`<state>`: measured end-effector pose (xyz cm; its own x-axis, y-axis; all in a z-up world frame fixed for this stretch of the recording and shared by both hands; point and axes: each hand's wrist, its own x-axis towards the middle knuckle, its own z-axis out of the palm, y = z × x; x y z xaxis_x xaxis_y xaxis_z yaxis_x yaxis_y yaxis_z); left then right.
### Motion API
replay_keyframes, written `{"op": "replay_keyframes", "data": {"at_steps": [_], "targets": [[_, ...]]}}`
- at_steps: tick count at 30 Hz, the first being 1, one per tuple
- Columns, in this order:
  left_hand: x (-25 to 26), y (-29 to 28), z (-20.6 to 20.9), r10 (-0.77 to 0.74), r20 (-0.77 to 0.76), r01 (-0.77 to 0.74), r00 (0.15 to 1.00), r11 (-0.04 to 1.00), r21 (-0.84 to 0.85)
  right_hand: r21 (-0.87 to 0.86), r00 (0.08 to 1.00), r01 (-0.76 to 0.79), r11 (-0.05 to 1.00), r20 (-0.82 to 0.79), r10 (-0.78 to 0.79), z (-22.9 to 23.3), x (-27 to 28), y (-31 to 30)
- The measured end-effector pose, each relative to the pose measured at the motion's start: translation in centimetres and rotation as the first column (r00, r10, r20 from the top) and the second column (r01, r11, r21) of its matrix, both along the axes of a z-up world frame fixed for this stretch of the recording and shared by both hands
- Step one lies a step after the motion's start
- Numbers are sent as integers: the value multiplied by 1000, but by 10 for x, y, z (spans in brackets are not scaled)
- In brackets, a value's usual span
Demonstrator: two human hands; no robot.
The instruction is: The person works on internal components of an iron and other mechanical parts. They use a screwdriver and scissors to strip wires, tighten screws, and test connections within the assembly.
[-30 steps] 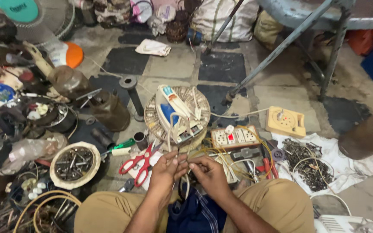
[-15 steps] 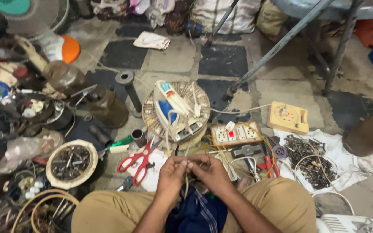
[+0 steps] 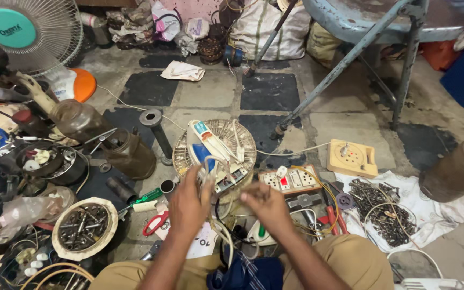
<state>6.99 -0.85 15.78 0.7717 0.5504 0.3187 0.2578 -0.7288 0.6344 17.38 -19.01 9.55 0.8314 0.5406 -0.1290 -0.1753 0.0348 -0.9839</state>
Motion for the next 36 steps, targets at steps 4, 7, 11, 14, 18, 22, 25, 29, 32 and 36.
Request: {"op": "replay_keyframes", "data": {"at_steps": [4,7,11,14,18,22,25,29,32,36], "targets": [[33,19,46,-142,63,135,988,986,99,48,993,7,999,119,-13,7,36,26],[51,25,58,-170,-31,172,985,979,112,140,978,-25,990,210,-5,2,56,45],[67,25,58,-171,-100,181,980,979,90,154,976,-30,988,218,-5,-10,68,58],[75,25,58,-152,-157,157,976,987,22,150,975,-8,989,222,-25,-17,75,61],[77,20,55,-157,-101,165,982,983,75,167,977,-31,985,213,-6,-20,82,59],[77,17,54,-103,-153,101,983,995,-20,165,972,-58,985,236,18,-21,83,59],[77,19,56,-99,-175,89,980,994,-66,134,961,-70,989,273,31,-18,85,56],[77,23,56,-117,-169,97,979,988,-120,68,952,-91,994,300,66,-7,84,54],[79,24,52,-123,-179,104,976,988,-111,22,946,-98,995,313,87,2,84,52],[80,27,46,-147,-93,139,985,987,-81,-29,915,-140,990,378,141,9,84,48]]}}
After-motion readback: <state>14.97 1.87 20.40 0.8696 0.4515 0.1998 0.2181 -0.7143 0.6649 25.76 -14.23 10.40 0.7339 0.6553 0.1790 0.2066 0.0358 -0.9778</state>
